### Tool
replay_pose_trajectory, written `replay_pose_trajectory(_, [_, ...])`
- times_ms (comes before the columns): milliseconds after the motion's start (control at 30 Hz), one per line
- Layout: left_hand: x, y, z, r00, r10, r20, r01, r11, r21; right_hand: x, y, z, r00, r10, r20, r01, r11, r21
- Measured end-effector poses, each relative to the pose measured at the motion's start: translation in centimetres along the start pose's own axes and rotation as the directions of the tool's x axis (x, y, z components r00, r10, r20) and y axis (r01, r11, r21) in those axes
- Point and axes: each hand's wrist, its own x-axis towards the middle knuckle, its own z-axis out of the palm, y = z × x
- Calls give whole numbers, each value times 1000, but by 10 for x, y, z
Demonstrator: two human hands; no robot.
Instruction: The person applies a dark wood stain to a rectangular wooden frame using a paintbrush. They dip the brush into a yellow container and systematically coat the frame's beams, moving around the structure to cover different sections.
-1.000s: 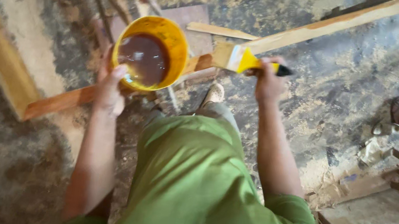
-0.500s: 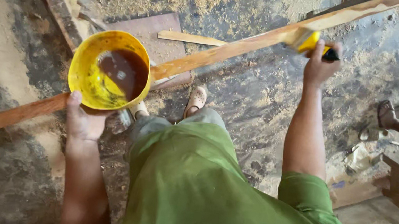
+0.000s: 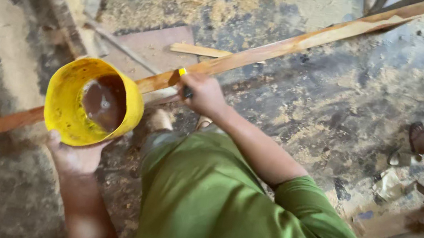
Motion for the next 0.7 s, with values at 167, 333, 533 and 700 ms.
replay_pose_trajectory(167, [-14, 3, -48, 991, 60, -119, -61, 998, -3, 11, 11, -24, 983, 83, -165, -91, 995, -42])
replay_pose_trajectory(333, [-37, 20, -106, 987, 62, -151, -68, 997, -38, 22, -24, 30, 998, 47, 32, -32, 930, -366])
replay_pose_trajectory(533, [-72, 62, -151, 976, 143, -162, -148, 989, -19, 37, -132, 146, 949, -115, 294, 157, 979, -126])
replay_pose_trajectory(700, [-79, 90, -164, 984, 103, -148, -102, 995, 14, 41, -146, 184, 984, 25, 177, -40, 996, 85])
